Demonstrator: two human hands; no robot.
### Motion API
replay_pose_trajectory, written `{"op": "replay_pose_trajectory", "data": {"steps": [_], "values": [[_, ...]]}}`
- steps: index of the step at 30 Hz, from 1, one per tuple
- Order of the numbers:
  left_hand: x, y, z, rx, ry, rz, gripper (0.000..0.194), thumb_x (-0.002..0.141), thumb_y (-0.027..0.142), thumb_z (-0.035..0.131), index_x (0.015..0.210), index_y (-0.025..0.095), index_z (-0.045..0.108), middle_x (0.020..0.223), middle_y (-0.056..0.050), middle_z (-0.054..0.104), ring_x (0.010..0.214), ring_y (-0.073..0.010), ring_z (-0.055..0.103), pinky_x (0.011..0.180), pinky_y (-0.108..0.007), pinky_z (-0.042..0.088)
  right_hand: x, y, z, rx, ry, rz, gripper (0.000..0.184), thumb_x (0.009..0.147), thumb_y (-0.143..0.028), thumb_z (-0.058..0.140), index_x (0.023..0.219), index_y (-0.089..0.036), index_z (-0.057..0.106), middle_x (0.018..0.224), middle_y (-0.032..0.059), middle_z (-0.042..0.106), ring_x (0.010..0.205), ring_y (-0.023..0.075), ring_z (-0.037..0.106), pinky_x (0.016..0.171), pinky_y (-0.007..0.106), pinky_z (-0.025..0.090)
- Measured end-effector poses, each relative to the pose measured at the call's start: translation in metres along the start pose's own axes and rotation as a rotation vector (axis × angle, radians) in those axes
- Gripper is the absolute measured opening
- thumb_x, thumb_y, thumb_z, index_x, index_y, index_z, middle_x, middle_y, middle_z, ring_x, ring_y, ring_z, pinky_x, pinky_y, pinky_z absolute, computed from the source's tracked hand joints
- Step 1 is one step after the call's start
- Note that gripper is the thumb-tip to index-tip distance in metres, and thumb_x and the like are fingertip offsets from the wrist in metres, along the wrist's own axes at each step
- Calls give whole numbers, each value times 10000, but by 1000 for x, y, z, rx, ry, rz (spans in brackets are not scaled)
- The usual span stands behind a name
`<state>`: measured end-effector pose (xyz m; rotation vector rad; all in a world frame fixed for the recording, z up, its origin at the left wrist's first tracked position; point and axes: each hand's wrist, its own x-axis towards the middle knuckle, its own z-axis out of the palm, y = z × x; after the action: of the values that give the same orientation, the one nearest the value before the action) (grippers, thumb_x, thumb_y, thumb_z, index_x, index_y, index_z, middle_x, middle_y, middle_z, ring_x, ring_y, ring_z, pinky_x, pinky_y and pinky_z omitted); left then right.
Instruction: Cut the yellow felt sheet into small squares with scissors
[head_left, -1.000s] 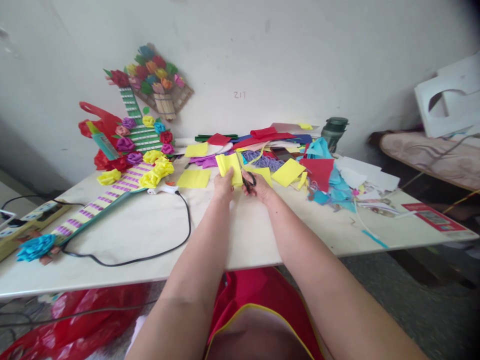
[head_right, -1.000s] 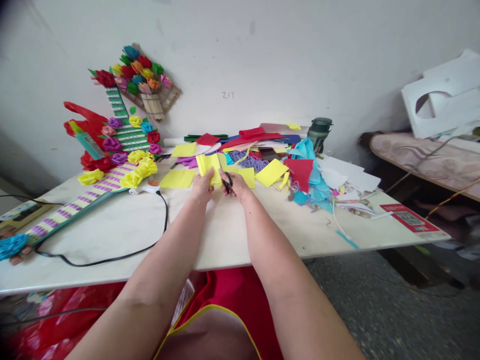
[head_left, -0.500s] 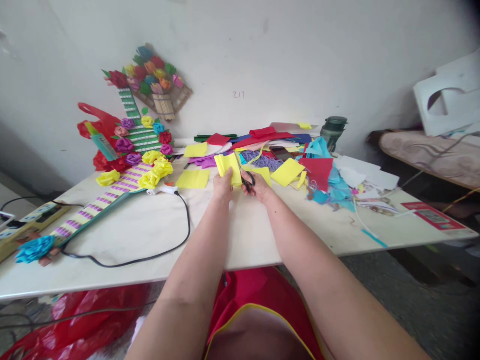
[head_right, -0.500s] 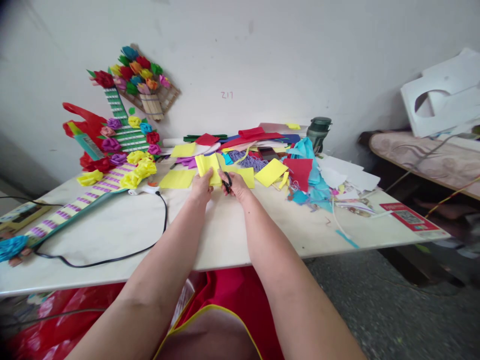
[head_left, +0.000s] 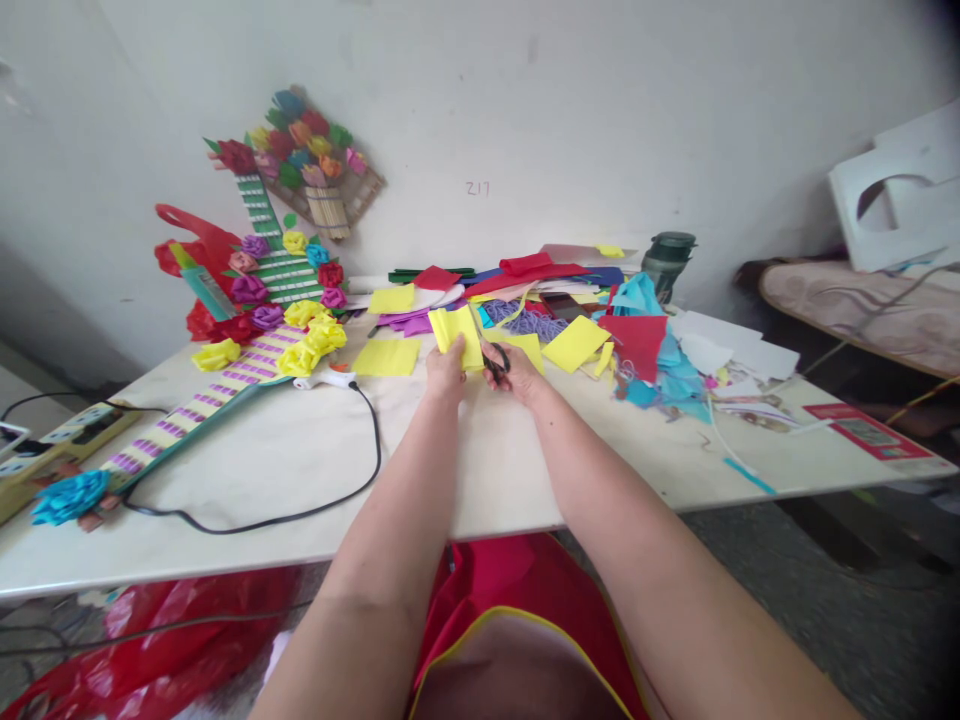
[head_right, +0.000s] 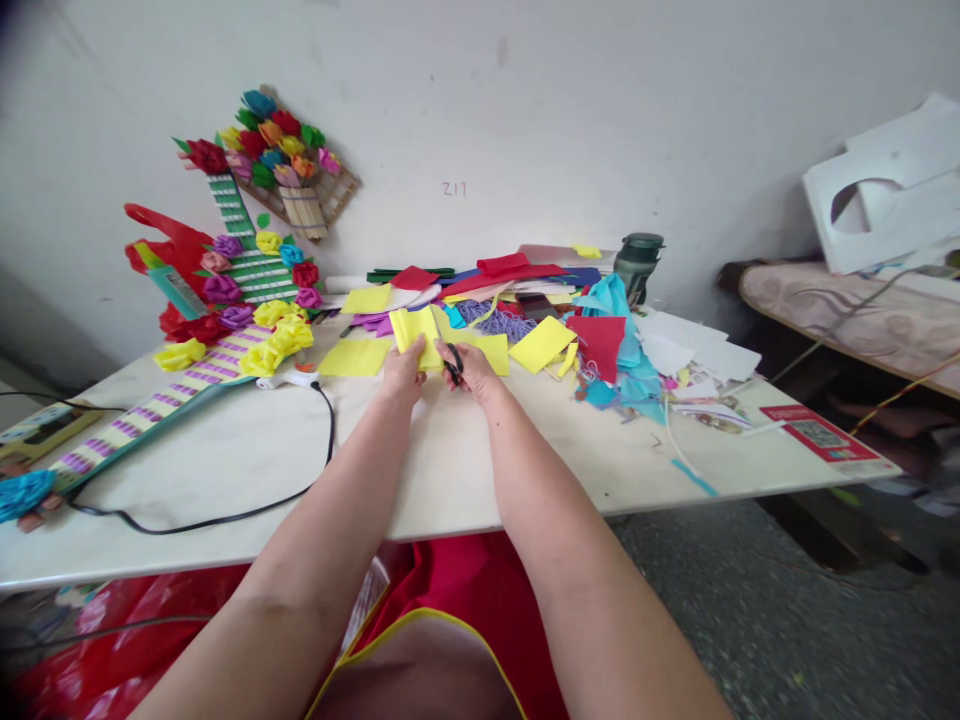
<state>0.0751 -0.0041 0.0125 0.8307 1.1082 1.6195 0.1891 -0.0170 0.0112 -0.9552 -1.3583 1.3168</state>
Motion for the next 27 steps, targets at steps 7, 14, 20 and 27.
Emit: {"op": "replay_pose_trajectory", "data": {"steps": [7,14,20,27], "values": [[-2,2,0,19,2,4,214,693,313,626,783,136,545,531,28,462,365,-52,366,342,-189,187,1,2,-1,6,3,1,393,714,-542,584,678,-173,454,429,-43,513,309,53,448,264,150,189],[-1,1,1,10,4,8,185,704,298,610,764,140,534,511,33,454,351,-52,356,335,-191,178,-1,0,1,5,13,13,352,751,-496,564,664,-177,446,420,-53,501,307,47,439,267,149,187],[0,0,0,16,3,12,193,701,307,614,753,144,525,505,35,452,347,-54,367,325,-191,180,-1,-1,2,13,31,15,324,746,-476,578,688,-181,459,418,-64,498,302,45,425,267,147,190],[-2,1,0,1,1,12,196,698,307,615,753,145,520,498,44,446,338,-44,349,325,-186,179,0,-1,4,9,60,19,334,715,-484,610,723,-185,463,420,-71,496,290,46,415,262,144,198]]}}
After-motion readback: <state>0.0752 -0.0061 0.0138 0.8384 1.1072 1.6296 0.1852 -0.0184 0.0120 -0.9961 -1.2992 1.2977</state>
